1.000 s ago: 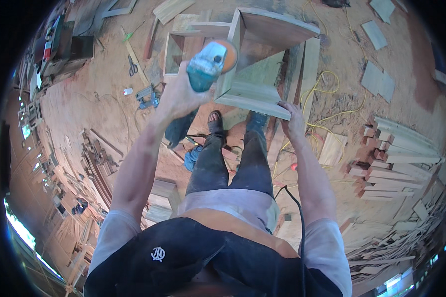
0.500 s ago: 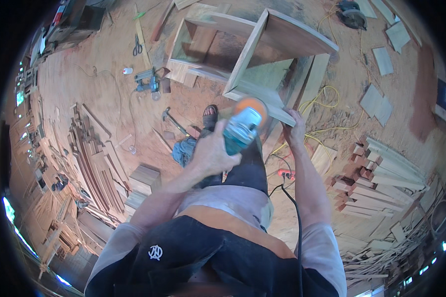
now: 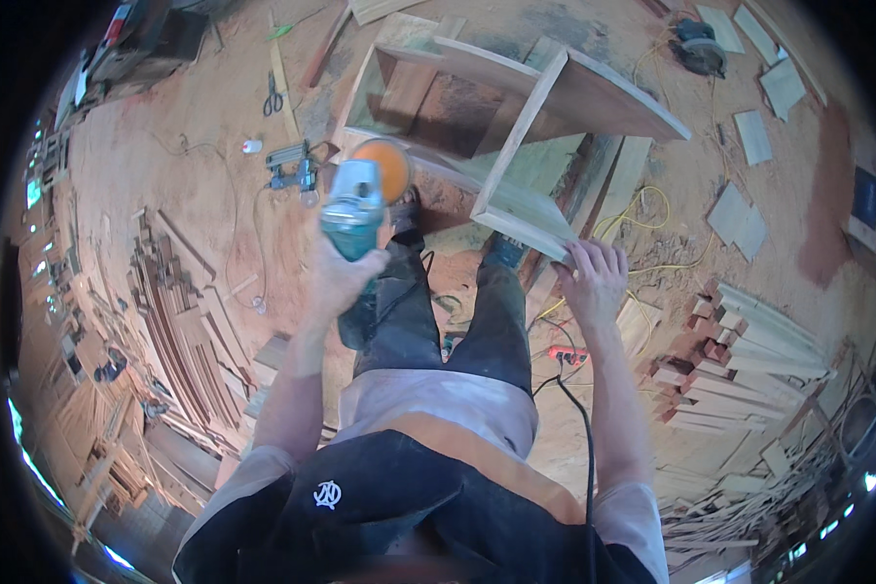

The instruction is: The person sands a wooden frame with an orbital sander, then uses a nail gun to attach a wooden panel to the frame. The person handles the frame and panel, aligning and securing them together.

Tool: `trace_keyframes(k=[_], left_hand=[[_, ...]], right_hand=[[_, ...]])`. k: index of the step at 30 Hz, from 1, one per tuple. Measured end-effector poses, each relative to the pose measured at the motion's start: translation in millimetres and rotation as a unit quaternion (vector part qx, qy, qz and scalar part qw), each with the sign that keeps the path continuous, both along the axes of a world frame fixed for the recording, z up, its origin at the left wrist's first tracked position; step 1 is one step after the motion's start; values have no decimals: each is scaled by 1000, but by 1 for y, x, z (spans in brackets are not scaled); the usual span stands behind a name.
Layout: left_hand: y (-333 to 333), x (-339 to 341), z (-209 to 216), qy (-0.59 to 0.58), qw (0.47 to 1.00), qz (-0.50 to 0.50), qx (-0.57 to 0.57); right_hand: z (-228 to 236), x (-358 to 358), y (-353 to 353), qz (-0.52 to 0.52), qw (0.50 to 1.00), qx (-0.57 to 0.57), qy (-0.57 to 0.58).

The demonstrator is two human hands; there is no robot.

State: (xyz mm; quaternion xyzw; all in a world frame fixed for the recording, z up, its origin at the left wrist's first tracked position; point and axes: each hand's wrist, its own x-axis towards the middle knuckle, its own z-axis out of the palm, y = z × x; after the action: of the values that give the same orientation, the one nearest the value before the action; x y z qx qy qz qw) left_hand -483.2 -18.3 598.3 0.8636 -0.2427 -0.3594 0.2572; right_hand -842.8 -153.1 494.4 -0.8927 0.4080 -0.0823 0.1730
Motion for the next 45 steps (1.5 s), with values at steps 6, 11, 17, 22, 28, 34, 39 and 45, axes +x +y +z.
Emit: trace_keyframes(k=[6,11,17,22,28,34,39,45], left_hand=[[19,72,-16,25,999,19,-15],[39,94,-22,33,999,39,-6],[60,109,-39,84,987,126,-46],[72,115,-34,164,941,258,-145],[56,81,-11,262,846,364,-288],[37,66,-29,161,917,269,-245],[24,43,-107,98,981,120,-115],[23,12,-177,13,995,94,6]], right_hand=[[-6,-12,-24,28,994,60,87],[-9,-27,-20,37,996,55,54],[-3,-21,-18,14,991,90,100],[35,22,-16,18,1000,-24,1],[113,182,73,113,865,450,-191],[100,169,53,52,967,120,-217],[27,100,-1,-34,994,85,56],[13,88,-2,-11,994,87,63]])
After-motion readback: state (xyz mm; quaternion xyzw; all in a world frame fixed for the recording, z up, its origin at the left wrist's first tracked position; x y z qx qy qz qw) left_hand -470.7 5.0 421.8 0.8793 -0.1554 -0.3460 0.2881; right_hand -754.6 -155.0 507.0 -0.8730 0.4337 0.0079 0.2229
